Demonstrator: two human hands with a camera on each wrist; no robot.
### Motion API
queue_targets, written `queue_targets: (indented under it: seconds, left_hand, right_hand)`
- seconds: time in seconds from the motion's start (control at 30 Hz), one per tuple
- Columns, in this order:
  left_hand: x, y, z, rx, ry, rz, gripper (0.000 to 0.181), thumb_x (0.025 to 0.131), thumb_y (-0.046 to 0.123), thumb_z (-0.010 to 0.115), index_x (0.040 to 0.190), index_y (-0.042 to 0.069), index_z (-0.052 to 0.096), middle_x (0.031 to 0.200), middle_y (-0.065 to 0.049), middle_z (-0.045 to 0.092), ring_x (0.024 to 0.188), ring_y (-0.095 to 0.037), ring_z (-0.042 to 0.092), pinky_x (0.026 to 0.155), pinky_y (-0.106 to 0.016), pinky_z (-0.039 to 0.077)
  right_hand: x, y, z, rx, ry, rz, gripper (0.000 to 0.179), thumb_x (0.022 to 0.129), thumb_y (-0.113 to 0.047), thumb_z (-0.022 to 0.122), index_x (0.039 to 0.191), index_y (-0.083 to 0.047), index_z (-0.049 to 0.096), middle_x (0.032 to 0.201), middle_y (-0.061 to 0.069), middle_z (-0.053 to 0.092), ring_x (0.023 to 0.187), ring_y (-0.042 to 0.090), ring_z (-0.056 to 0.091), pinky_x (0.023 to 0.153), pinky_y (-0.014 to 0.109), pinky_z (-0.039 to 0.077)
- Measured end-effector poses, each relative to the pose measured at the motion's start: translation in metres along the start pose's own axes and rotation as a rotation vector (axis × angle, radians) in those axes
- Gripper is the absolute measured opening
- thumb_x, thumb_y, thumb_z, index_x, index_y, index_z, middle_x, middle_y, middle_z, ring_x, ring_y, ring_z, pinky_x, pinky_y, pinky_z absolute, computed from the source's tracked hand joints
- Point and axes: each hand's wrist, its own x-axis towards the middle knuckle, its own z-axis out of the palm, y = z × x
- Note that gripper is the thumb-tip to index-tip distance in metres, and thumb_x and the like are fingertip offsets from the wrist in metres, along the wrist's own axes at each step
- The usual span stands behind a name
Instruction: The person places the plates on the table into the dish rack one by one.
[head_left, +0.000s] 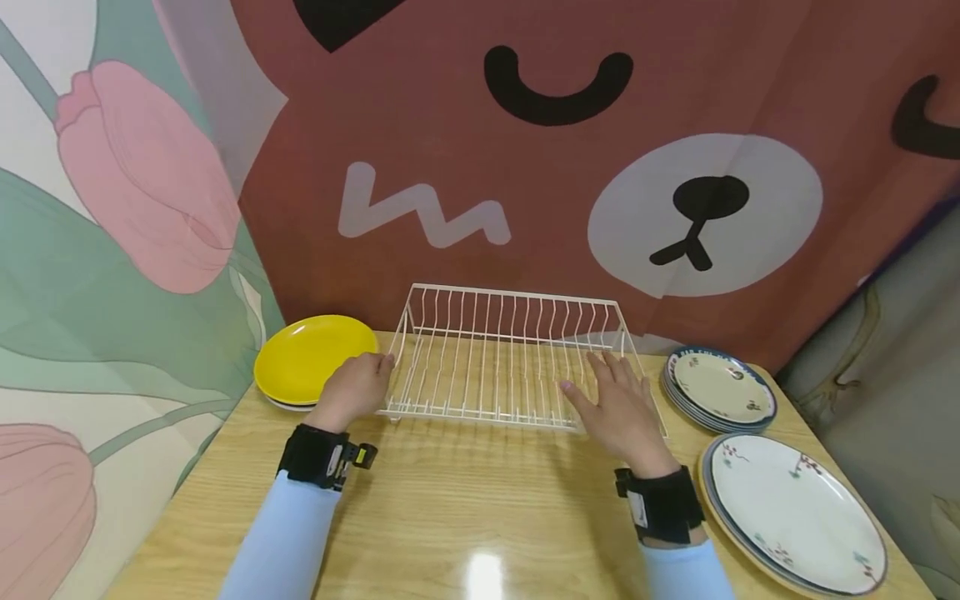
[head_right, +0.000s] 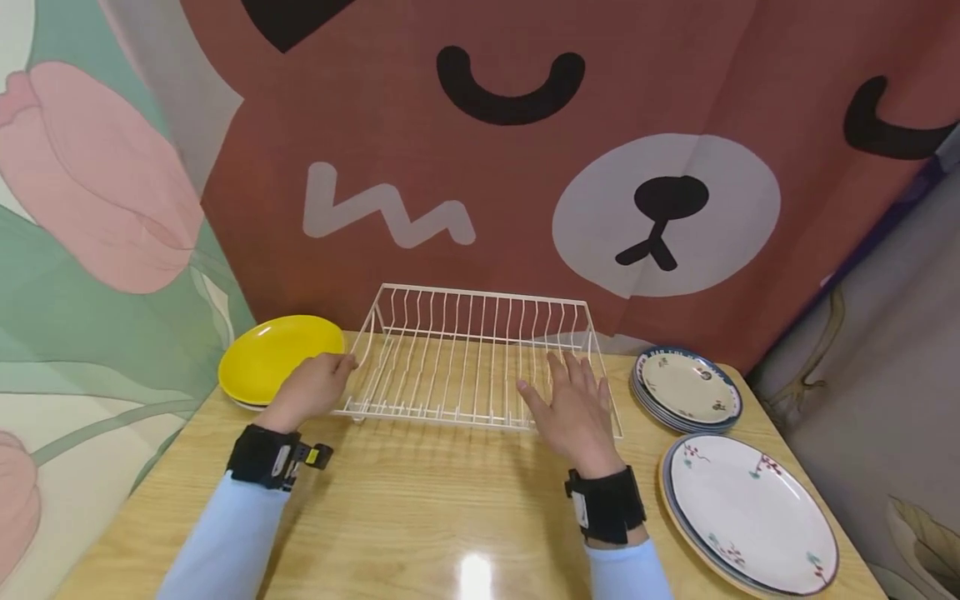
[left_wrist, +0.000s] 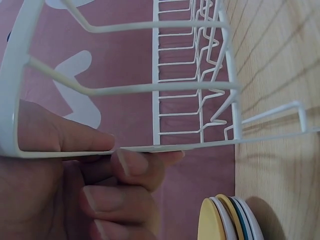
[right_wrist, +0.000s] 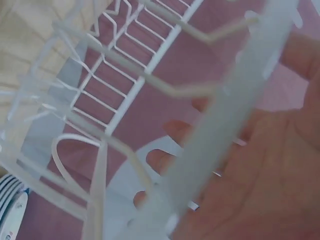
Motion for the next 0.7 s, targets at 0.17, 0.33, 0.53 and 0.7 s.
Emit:
queue_targets:
  seconds: [0.17,0.33,0.53,0.7]
  left_hand:
    - [-0.002,-0.001,-0.001,-0.002,-0.003,0.009,0.044,0.107,0.031,0.033,0.083,0.005,0.060,0.061,-0.006,0.044,0.051,-0.022,0.045,0.049,-0.032,0.036]
    - [-0.001,-0.001,-0.003,-0.010,-0.011,0.018,0.043,0.107,0.031,0.033,0.081,0.007,0.057,0.061,-0.006,0.044,0.051,-0.022,0.044,0.048,-0.032,0.036]
    - [0.000,-0.004,-0.005,-0.010,-0.025,0.004,0.044,0.107,0.033,0.031,0.083,0.007,0.058,0.062,-0.006,0.044,0.051,-0.021,0.045,0.049,-0.032,0.037]
    - [0.001,-0.005,-0.007,-0.024,-0.030,0.011,0.046,0.107,0.033,0.030,0.082,0.007,0.058,0.062,-0.006,0.044,0.051,-0.022,0.045,0.049,-0.032,0.036]
  right_hand:
    - [-0.005,0.011,-0.022,0.143,0.043,0.007,0.073,0.098,-0.055,0.045,0.147,-0.003,0.032,0.151,0.027,0.026,0.135,0.044,0.019,0.104,0.070,0.019]
    - [-0.019,0.044,-0.056,0.218,0.131,0.094,0.066,0.098,-0.052,0.046,0.145,-0.005,0.038,0.138,0.026,0.043,0.120,0.042,0.042,0.089,0.064,0.039]
    - [-0.042,0.118,-0.088,0.218,0.114,0.331,0.079,0.097,-0.061,0.039,0.149,-0.003,0.028,0.121,0.029,0.048,0.100,0.039,0.051,0.066,0.044,0.048]
    - [-0.070,0.190,-0.103,0.222,-0.056,0.473,0.092,0.098,-0.062,0.030,0.147,0.012,0.007,0.127,0.042,0.036,0.100,0.047,0.049,0.064,0.043,0.052]
